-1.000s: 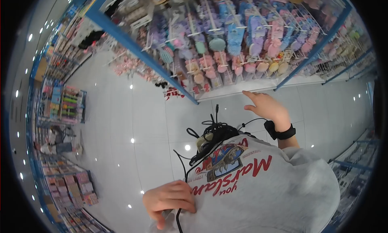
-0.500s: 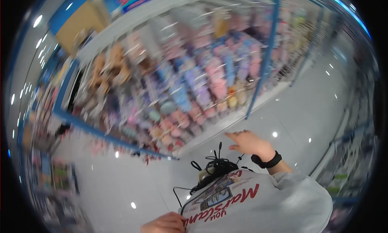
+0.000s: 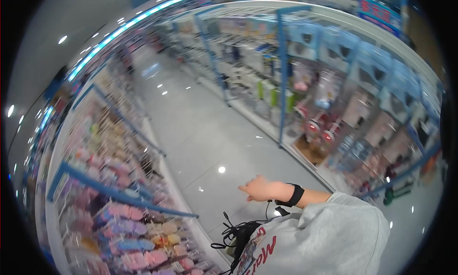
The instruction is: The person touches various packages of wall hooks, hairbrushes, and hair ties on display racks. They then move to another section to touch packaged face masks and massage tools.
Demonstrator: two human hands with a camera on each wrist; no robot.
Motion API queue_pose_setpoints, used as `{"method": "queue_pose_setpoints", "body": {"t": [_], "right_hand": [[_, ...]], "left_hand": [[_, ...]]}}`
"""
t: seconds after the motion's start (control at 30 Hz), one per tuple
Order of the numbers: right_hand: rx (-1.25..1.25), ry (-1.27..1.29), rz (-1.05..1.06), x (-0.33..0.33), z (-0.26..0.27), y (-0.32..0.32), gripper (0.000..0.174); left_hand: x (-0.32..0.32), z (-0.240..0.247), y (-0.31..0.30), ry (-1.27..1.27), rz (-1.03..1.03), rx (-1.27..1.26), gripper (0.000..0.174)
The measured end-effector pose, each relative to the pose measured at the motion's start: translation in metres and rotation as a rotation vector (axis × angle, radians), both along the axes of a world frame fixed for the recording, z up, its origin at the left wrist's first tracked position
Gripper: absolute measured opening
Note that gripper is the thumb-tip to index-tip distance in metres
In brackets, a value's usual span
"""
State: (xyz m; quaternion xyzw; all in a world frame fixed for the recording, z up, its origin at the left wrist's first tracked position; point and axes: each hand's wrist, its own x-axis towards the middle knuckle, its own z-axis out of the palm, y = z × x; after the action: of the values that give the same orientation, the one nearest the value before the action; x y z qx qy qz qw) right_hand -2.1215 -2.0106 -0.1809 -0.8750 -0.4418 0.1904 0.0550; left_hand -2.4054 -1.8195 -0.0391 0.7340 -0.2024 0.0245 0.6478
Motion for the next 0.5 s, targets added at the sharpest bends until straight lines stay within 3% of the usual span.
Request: {"method": "queue_pose_setpoints", "body": {"t": [0.2, 0.33, 0.5], "right_hand": [[-0.039, 0.131, -0.529, -0.056, 0.003, -0.115, 0.049], [-0.116, 0.184, -0.684, -0.100, 0.008, -0.141, 0.050], [0.085, 0.223, -0.812, -0.112, 0.010, -0.168, 0.054]], "left_hand": [[0.060, -0.006, 0.021, -0.029, -0.394, -0.050, 0.032], [0.089, -0.018, 0.013, -0.015, -0.603, -0.108, 0.031], [0.125, -0.018, -0.007, 0.004, -0.805, -0.145, 0.031]]}}
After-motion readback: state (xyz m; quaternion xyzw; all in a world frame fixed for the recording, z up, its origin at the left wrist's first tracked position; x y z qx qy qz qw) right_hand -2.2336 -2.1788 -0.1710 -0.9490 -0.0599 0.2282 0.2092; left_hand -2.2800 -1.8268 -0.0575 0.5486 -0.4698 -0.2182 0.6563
